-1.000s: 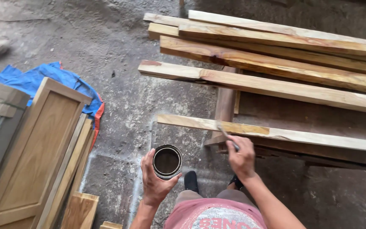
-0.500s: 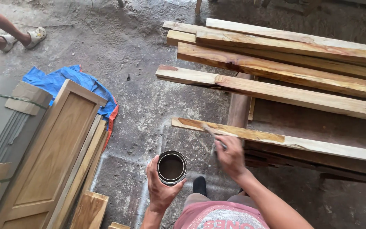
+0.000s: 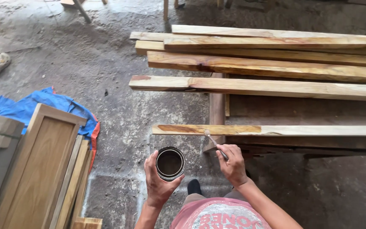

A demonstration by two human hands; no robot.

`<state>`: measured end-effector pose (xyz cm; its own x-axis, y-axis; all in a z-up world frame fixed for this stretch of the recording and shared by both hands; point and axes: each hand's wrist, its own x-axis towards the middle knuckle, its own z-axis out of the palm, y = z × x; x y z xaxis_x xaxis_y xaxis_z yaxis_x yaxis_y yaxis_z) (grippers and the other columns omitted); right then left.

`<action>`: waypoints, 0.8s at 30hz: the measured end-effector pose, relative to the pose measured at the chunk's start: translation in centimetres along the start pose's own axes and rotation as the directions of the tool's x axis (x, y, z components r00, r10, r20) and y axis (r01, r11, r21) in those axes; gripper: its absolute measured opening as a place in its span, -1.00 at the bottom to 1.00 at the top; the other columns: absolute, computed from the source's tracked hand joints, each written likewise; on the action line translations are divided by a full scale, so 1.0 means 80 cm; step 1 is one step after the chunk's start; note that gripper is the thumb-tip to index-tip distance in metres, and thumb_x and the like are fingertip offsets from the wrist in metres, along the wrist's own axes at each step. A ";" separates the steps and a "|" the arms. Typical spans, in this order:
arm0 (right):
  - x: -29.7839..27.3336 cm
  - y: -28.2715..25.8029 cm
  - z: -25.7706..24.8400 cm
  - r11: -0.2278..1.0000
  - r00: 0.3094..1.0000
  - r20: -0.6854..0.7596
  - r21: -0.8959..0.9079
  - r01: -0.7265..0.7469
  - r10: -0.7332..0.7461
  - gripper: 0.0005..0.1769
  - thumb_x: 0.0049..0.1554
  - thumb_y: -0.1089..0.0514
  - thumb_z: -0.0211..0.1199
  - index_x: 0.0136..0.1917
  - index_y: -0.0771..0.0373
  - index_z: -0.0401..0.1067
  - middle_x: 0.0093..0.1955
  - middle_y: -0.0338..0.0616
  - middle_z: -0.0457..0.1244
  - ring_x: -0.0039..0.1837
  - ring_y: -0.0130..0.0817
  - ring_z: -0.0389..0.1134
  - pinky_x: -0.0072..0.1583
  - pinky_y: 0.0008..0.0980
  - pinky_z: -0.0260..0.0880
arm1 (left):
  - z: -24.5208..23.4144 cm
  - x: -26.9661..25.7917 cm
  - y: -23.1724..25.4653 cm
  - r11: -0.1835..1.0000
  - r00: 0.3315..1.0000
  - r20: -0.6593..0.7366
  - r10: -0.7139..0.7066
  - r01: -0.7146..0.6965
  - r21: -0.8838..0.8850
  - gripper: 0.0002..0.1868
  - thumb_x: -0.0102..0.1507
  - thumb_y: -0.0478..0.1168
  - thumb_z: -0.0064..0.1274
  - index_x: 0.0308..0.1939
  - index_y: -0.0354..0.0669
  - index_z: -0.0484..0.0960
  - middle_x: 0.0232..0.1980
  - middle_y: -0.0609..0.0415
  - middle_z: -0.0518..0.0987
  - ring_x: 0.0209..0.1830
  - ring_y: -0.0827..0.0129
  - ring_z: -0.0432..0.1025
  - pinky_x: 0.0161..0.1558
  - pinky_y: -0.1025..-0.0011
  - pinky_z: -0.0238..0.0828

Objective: Apply wood stain to several long wooden slats using a brush.

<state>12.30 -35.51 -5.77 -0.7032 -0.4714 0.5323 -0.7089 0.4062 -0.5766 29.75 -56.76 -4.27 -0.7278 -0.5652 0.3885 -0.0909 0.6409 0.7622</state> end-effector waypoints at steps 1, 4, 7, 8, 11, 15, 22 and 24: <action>-0.002 0.008 -0.006 1.000 1.000 -0.007 -0.010 -0.004 0.004 -0.76 0.11 0.24 0.32 0.07 0.31 0.52 -0.02 0.04 0.37 0.08 -0.05 0.38 0.18 -0.19 0.35 | 0.003 0.002 0.002 1.000 1.000 0.006 0.007 -0.007 -0.008 0.23 -0.20 -0.13 0.53 0.45 -0.25 0.13 0.30 -0.24 0.35 0.36 -0.17 0.21 0.38 -0.08 0.10; -0.012 0.040 -0.031 0.998 0.997 -0.038 0.002 -0.064 0.064 -0.82 0.13 0.26 0.30 0.04 0.28 0.53 -0.02 -0.01 0.39 0.08 -0.08 0.40 0.19 -0.18 0.36 | 0.014 0.010 0.005 0.998 0.999 0.026 0.022 -0.020 -0.052 0.22 -0.20 -0.14 0.52 0.45 -0.25 0.14 0.32 -0.24 0.35 0.36 -0.16 0.23 0.38 -0.06 0.13; -0.035 0.093 -0.075 0.960 0.963 -0.166 -0.146 -0.238 0.214 -0.87 0.16 0.26 0.30 0.00 0.28 0.55 0.00 0.01 0.39 0.10 -0.06 0.40 0.18 -0.18 0.40 | 0.024 0.017 0.008 0.996 0.997 0.034 0.067 -0.065 -0.053 0.21 -0.18 -0.10 0.53 0.45 -0.22 0.16 0.30 -0.20 0.36 0.33 -0.11 0.27 0.38 -0.01 0.15; -0.042 0.112 -0.088 0.935 0.948 -0.200 -0.206 -0.288 0.248 -0.87 0.18 0.26 0.30 0.02 0.27 0.56 0.02 0.03 0.39 0.11 -0.06 0.40 0.18 -0.18 0.41 | 0.026 0.019 0.010 0.994 0.994 0.042 0.099 -0.097 -0.045 0.22 -0.18 -0.09 0.53 0.44 -0.23 0.16 0.32 -0.22 0.36 0.35 -0.12 0.26 0.41 -0.05 0.09; -0.044 0.134 -0.122 0.890 0.915 -0.287 -0.277 -0.362 0.283 -0.88 0.23 0.25 0.31 0.05 0.28 0.56 0.03 0.05 0.39 0.09 -0.07 0.42 0.15 -0.19 0.43 | 0.038 0.025 0.014 0.988 0.987 0.061 0.151 -0.148 -0.052 0.22 -0.18 -0.07 0.53 0.44 -0.23 0.15 0.35 -0.21 0.37 0.37 -0.11 0.27 0.44 -0.11 0.01; -0.004 0.066 -0.161 0.892 0.873 -0.342 -0.165 -0.421 0.348 -0.84 0.24 0.22 0.32 0.06 0.34 0.55 -0.05 0.06 0.40 -0.07 -0.18 0.45 -0.03 -0.22 0.46 | 0.060 0.030 0.016 0.978 0.974 0.100 0.203 -0.197 -0.070 0.24 -0.18 -0.03 0.54 0.45 -0.21 0.13 0.37 -0.20 0.36 0.40 -0.08 0.27 0.48 -0.22 -0.11; 0.022 -0.051 -0.163 0.955 0.963 -0.073 0.167 -0.245 0.260 -0.90 0.15 0.20 0.34 -0.08 0.27 0.53 -0.17 -0.12 0.41 -0.18 -0.50 0.46 -0.19 -0.38 0.45 | 0.095 0.036 0.038 0.959 0.942 0.182 0.280 -0.269 -0.086 0.22 -0.14 -0.03 0.51 0.47 -0.18 0.11 0.35 -0.17 0.36 0.43 -0.03 0.24 0.48 -0.25 -0.12; 0.046 -0.096 -0.156 0.985 0.997 -0.008 0.155 -0.075 0.077 -0.88 0.08 0.22 0.38 -0.07 0.23 0.56 -0.16 -0.11 0.41 -0.07 -0.38 0.41 -0.03 -0.32 0.43 | 0.107 0.037 0.045 0.935 0.918 0.183 0.351 -0.334 -0.119 0.20 -0.13 -0.03 0.49 0.47 -0.21 0.12 0.33 -0.20 0.34 0.41 -0.03 0.24 0.47 -0.29 -0.14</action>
<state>14.41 -30.58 8.36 -0.7562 -0.4327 0.4908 -0.6368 0.3142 -0.7041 21.48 -51.68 -4.84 -0.8245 -0.1988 0.5298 0.2391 0.7263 0.6445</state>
